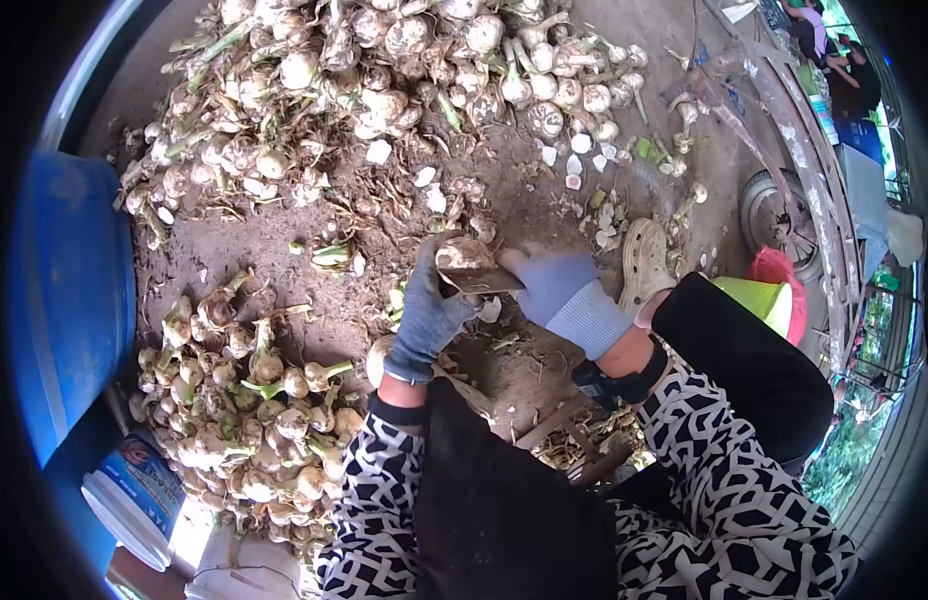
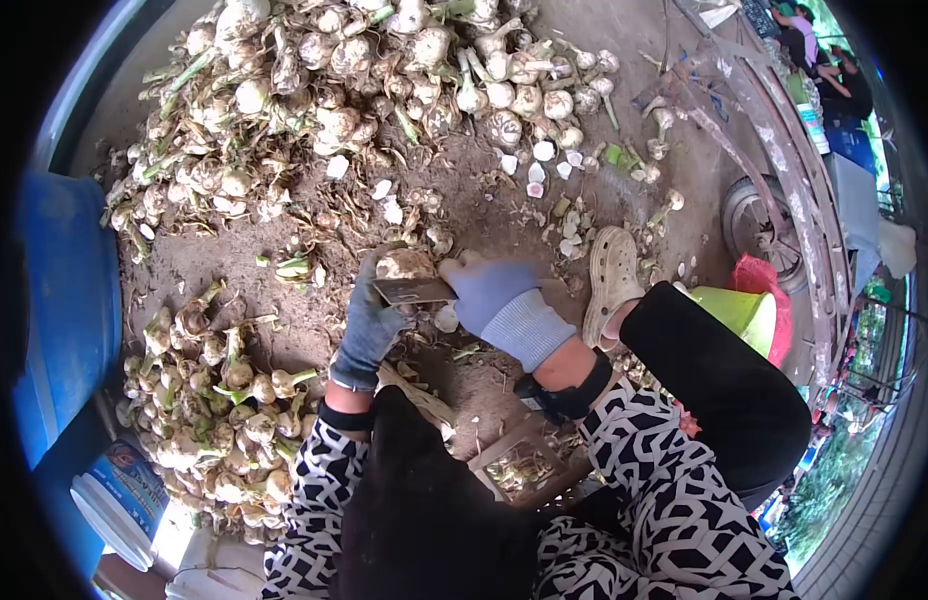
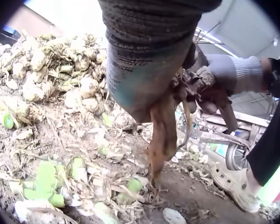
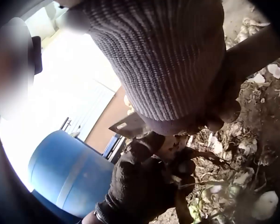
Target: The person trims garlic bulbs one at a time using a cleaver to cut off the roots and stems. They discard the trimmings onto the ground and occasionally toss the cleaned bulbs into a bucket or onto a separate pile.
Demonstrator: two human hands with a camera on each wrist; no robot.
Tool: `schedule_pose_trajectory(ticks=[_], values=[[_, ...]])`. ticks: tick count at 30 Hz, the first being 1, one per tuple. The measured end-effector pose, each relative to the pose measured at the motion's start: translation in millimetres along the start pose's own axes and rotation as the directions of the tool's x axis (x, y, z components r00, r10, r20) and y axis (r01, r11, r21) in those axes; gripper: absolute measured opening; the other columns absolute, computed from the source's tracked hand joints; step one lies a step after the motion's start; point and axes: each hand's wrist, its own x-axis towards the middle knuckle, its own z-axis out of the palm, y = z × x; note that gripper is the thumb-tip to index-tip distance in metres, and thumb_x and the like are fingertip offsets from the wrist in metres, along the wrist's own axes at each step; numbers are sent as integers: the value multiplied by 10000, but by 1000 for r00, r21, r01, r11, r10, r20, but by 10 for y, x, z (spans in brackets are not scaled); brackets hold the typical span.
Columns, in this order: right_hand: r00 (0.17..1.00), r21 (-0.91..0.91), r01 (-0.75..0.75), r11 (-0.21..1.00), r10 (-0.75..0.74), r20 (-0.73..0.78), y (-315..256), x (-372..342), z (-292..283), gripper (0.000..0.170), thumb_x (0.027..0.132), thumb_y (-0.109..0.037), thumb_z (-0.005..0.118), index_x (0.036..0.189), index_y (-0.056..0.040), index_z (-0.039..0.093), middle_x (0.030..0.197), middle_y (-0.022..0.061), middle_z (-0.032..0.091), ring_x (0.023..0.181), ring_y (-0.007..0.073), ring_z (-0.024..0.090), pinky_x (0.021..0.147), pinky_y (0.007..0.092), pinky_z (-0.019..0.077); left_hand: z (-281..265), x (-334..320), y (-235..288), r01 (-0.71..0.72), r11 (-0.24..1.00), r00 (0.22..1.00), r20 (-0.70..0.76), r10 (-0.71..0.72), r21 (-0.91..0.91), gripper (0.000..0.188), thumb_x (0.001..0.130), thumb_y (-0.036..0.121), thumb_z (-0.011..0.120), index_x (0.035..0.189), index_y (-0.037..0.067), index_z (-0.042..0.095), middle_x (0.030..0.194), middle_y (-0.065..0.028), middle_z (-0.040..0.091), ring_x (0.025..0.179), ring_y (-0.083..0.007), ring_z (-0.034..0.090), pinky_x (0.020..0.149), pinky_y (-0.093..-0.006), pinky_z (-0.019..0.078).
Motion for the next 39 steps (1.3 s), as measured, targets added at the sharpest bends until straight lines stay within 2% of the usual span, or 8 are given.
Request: schedule_pose_trajectory(ticks=[14,16,20,22,24,29,36,39], values=[[893,-66,-314,947,318,318,586,144,516,240,848,-233,583,886,-25,696,883,174,695,789,297,685,699,403,532,216,-143,1104,37,933,992,129,11,-359,950,684,576,769,1319,-13,379,1119,-85,561,981,-167,579,903,-305,461],[751,568,-657,495,490,443,423,19,285,320,848,-308,650,887,9,676,793,139,688,735,227,682,647,347,521,14,-132,977,117,932,990,112,-83,-343,1000,680,575,778,1361,-9,336,1187,-86,522,1046,-165,552,896,-312,464],[923,979,-189,-80,325,205,134,-70,385,317,873,-302,666,879,15,658,726,44,663,662,106,614,571,295,480,38,-123,801,-54,995,989,145,42,85,896,722,509,777,1349,15,370,1221,-87,502,1068,-167,539,871,-291,480],[914,961,-269,71,333,232,30,-39,144,286,886,-274,651,897,12,660,735,39,663,670,92,601,576,287,478,-38,-156,737,-237,770,971,153,181,593,887,723,535,765,1337,17,390,1244,-89,488,1096,-173,524,891,-289,470],[908,914,-342,217,327,262,-47,-17,83,257,900,-246,636,916,9,662,745,34,663,678,79,588,581,279,477,-115,-292,768,503,774,863,266,-429,-384,749,763,446,765,1280,15,434,1191,-106,523,1039,-180,556,856,-283,488],[986,796,-131,591,164,41,-240,-10,-256,217,861,-237,656,954,-41,671,806,102,683,747,203,661,643,333,507,-98,-296,888,120,942,992,0,-126,-315,526,795,458,728,1061,29,578,1011,-74,603,892,-136,598,763,-270,502],[873,64,-361,930,313,374,583,-125,677,412,826,-428,586,980,-56,671,917,224,656,872,387,638,771,457,495,-533,-382,1273,-349,892,937,122,328,286,319,747,320,768,940,99,643,974,-88,666,979,-264,606,838,-376,478],[842,155,-452,879,362,400,458,28,542,419,846,-457,565,995,-81,676,916,220,658,877,382,640,786,444,497,-1112,-861,1520,51,709,938,-277,207,703,300,621,51,687,916,102,664,949,-90,651,884,-286,611,787,-398,491]])
